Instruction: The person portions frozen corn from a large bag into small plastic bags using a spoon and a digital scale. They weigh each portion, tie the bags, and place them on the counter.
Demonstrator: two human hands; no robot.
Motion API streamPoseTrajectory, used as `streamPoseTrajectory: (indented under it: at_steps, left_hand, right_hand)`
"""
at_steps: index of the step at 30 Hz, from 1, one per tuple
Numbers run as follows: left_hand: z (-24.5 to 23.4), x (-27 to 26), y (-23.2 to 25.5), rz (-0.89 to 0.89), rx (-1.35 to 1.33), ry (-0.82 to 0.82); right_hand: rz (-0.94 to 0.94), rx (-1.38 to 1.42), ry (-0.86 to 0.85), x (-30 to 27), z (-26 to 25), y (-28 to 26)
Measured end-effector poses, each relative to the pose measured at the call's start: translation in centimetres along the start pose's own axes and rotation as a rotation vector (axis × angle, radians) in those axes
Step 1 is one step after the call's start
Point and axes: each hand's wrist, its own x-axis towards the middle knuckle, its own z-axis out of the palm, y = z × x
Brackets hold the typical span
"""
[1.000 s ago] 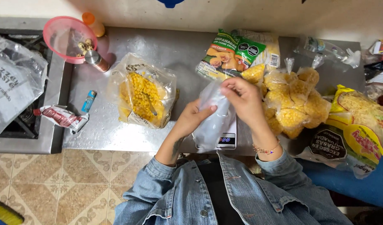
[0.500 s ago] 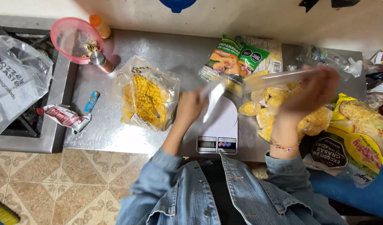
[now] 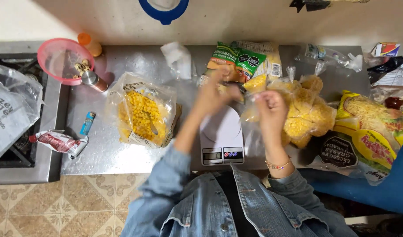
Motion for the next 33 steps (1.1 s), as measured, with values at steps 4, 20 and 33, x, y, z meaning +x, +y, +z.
streamPoseTrajectory:
  at_steps: [4,20,33]
  left_hand:
    - [1.5,-6.0,-1.0,0.054,0.159,-0.219]
    - [-5.1,-14.0,-1.0,-0.281,-0.527,-0.162]
    - [-3.1,-17.0,2.0,-0.254,-0.702,0.101]
  right_hand:
    - [0.028,0.003,-0.13,-1.6,1.5,1.8]
    - [0.137,-0.001,-0.694,-3.6,3.0,1.0]
    - [0.154,0.114,-0.551,-6.9,1.4,-1.6]
